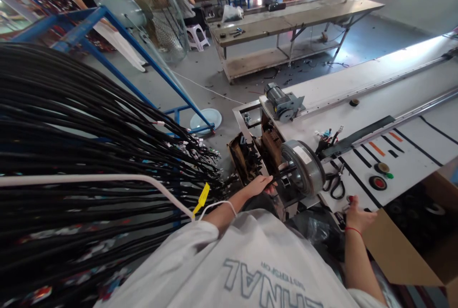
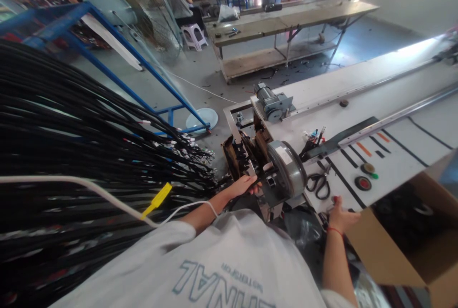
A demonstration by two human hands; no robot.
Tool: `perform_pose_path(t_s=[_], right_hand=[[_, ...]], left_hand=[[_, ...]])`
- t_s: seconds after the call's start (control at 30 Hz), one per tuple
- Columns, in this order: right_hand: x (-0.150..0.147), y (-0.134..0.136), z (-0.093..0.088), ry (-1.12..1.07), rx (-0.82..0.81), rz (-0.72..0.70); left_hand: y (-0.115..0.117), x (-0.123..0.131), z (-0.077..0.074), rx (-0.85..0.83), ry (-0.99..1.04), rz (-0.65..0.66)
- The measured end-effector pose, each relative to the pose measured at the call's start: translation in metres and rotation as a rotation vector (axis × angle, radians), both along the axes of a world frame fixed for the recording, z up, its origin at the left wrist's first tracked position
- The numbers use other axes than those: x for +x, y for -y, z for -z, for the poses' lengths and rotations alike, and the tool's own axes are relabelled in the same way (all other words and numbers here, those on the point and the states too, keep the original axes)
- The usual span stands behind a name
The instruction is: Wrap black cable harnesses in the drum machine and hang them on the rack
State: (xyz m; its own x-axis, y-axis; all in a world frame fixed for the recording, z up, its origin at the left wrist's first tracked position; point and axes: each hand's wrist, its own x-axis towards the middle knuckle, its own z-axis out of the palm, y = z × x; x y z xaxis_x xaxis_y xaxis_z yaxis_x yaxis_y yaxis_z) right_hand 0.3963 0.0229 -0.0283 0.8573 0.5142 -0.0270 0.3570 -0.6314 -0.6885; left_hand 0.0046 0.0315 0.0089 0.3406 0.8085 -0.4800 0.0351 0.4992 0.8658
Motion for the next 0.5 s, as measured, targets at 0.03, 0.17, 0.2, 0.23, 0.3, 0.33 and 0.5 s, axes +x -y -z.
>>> perform_pose_path(t_s=[0.03,0.17,0.2,0.23,0.3,0.33,0.5], right_hand=[[0.000,0.000,0.001,0.001,-0.001,-0.001],[0.000,0.001,0.001,-0.006,-0.029,-0.002],[0.000,0.001,0.001,-0.006,-0.029,0.001],[-0.001,0.001,0.000,-0.004,-0.025,0.002],[-0.001,0.001,0.001,0.005,-0.009,0.004],[-0.001,0.001,0.001,0.008,-0.005,0.005],[0.004,0.002,0.006,0.016,-0.014,-0.032]], left_hand=[[0.001,-0.003,-0.001,-0.014,0.043,0.011],[0.005,-0.013,-0.006,-0.029,0.188,0.061],[0.005,-0.014,-0.008,-0.014,0.193,0.074],[0.005,-0.015,-0.010,0.010,0.182,0.093],[0.004,-0.014,-0.014,0.083,0.121,0.153],[0.003,-0.013,-0.016,0.126,0.073,0.183],[0.007,-0.008,-0.021,0.329,-0.174,0.240]])
